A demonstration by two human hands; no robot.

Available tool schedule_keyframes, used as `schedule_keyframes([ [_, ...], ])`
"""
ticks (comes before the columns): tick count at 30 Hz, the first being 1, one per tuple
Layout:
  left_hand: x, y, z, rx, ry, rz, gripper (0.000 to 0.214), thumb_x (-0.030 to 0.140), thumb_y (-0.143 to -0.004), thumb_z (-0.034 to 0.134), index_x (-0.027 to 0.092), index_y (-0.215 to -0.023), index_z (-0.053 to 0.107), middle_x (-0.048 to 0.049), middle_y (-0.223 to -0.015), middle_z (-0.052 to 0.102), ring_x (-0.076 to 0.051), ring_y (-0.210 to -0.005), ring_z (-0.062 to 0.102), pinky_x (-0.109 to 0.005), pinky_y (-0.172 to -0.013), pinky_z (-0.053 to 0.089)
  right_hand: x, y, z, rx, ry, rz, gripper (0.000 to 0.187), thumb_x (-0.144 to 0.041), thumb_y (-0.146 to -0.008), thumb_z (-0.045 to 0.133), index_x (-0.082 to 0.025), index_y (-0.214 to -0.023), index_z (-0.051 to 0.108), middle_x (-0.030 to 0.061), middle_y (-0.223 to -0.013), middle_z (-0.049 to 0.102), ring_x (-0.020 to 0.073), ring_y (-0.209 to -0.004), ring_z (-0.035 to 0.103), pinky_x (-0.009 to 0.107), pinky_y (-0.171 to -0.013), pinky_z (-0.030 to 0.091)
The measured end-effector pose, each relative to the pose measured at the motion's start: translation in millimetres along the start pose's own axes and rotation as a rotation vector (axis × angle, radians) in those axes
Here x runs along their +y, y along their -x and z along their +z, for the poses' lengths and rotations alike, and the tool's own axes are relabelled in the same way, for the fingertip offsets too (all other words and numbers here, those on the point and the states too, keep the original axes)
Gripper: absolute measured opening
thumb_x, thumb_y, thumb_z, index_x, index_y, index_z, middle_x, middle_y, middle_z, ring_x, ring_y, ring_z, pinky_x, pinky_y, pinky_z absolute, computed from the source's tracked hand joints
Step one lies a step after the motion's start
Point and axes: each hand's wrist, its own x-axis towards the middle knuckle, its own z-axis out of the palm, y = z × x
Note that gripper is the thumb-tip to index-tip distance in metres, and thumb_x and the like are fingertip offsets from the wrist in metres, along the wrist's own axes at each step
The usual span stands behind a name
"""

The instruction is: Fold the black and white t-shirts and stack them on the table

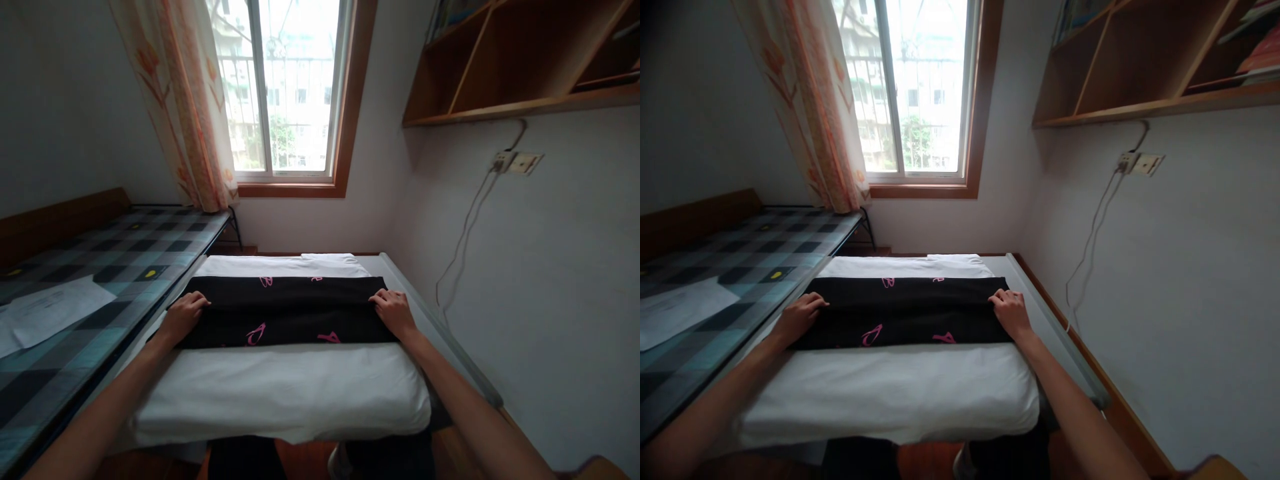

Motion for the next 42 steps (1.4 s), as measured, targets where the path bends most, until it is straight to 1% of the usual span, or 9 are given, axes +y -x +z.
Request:
schedule_keyframes([
  [5, -2, 7, 5.4, -0.020, 0.015, 0.010, 0.026, 0.015, -0.083, 0.040, 0.023, -0.089, 0.065, -0.0074, -0.102, 0.063, -0.023, -0.094, 0.059, -0.035, -0.085, 0.047, 4, 5, 4, 0.010, -0.004, 0.004, 0.025, -0.012, -0.086, 0.049, -0.024, -0.093, 0.071, 0.0063, -0.097, 0.068, 0.0230, -0.091, 0.057, 0.039, -0.084, 0.031],
  [10, -1, 9, 9.5, 0.063, 0.160, -0.122, 0.024, 0.019, -0.081, 0.042, 0.024, -0.090, 0.064, -0.0056, -0.104, 0.063, -0.022, -0.098, 0.059, -0.032, -0.083, 0.048, 9, 6, 8, 0.092, -0.041, 0.059, 0.022, -0.017, -0.086, 0.052, -0.023, -0.094, 0.071, 0.0050, -0.097, 0.067, 0.0209, -0.089, 0.057, 0.037, -0.083, 0.030],
  [16, 3, 9, 3.0, -0.013, 0.241, -0.127, 0.020, 0.026, -0.076, 0.047, 0.024, -0.086, 0.065, -0.0043, -0.098, 0.064, -0.023, -0.093, 0.060, -0.035, -0.083, 0.046, 4, 10, 11, 0.018, -0.033, 0.072, 0.020, -0.014, -0.082, 0.053, -0.023, -0.090, 0.070, 0.0043, -0.094, 0.067, 0.0209, -0.087, 0.056, 0.036, -0.081, 0.030],
  [20, 6, -5, -7.2, -0.098, 0.332, -0.199, 0.027, 0.044, -0.080, 0.049, 0.023, -0.081, 0.064, -0.0036, -0.086, 0.064, -0.023, -0.083, 0.061, -0.033, -0.078, 0.047, -9, 5, 4, 0.053, -0.067, 0.100, 0.017, -0.014, -0.081, 0.053, -0.020, -0.081, 0.068, 0.0048, -0.091, 0.067, 0.0215, -0.088, 0.056, 0.038, -0.086, 0.031],
  [23, 27, -29, -10.4, -0.015, 0.435, -0.247, 0.031, 0.049, -0.082, 0.050, 0.022, -0.078, 0.064, -0.0050, -0.085, 0.063, -0.023, -0.082, 0.061, -0.034, -0.080, 0.048, -35, -14, 2, 0.119, -0.195, 0.143, 0.018, -0.019, -0.085, 0.050, -0.020, -0.082, 0.068, 0.0063, -0.092, 0.066, 0.0221, -0.091, 0.056, 0.038, -0.089, 0.032],
  [28, 108, -84, 5.5, 0.177, 1.017, -0.232, 0.020, 0.027, -0.071, 0.072, 0.024, -0.090, 0.069, -0.0080, -0.109, 0.066, -0.031, -0.120, 0.052, -0.040, -0.108, 0.035, -109, -81, 16, 0.148, -0.717, 0.096, 0.023, -0.029, -0.089, 0.049, -0.022, -0.101, 0.068, 0.0086, -0.107, 0.064, 0.0234, -0.106, 0.056, 0.039, -0.095, 0.038],
  [32, 160, -117, 29.4, 0.248, 1.534, -0.364, 0.023, 0.011, -0.070, 0.070, 0.022, -0.090, 0.070, -0.0085, -0.112, 0.067, -0.028, -0.129, 0.046, -0.040, -0.113, 0.032, -151, -132, 31, 0.078, -1.513, 0.296, 0.027, -0.040, -0.086, 0.056, -0.022, -0.103, 0.066, 0.0079, -0.111, 0.065, 0.0222, -0.104, 0.060, 0.039, -0.095, 0.045],
  [36, 150, -126, 42.9, 0.256, 1.951, -0.604, 0.013, 0.016, -0.083, 0.059, 0.016, -0.094, 0.066, -0.0111, -0.103, 0.069, -0.024, -0.112, 0.061, -0.039, -0.100, 0.047, -150, -145, 46, -0.059, -2.234, 0.642, 0.033, -0.047, -0.093, 0.043, -0.021, -0.104, 0.061, 0.0072, -0.108, 0.066, 0.0186, -0.099, 0.066, 0.035, -0.088, 0.054],
  [42, 90, -114, 40.3, 0.277, 2.456, -0.930, 0.033, 0.023, -0.093, 0.044, 0.019, -0.125, 0.047, -0.0168, -0.119, 0.061, -0.025, -0.112, 0.062, -0.040, -0.080, 0.061, -101, -127, 59, 0.120, -2.486, 0.991, 0.044, -0.047, -0.095, 0.041, -0.023, -0.132, 0.043, 0.0121, -0.125, 0.058, 0.0191, -0.108, 0.064, 0.036, -0.081, 0.059],
])
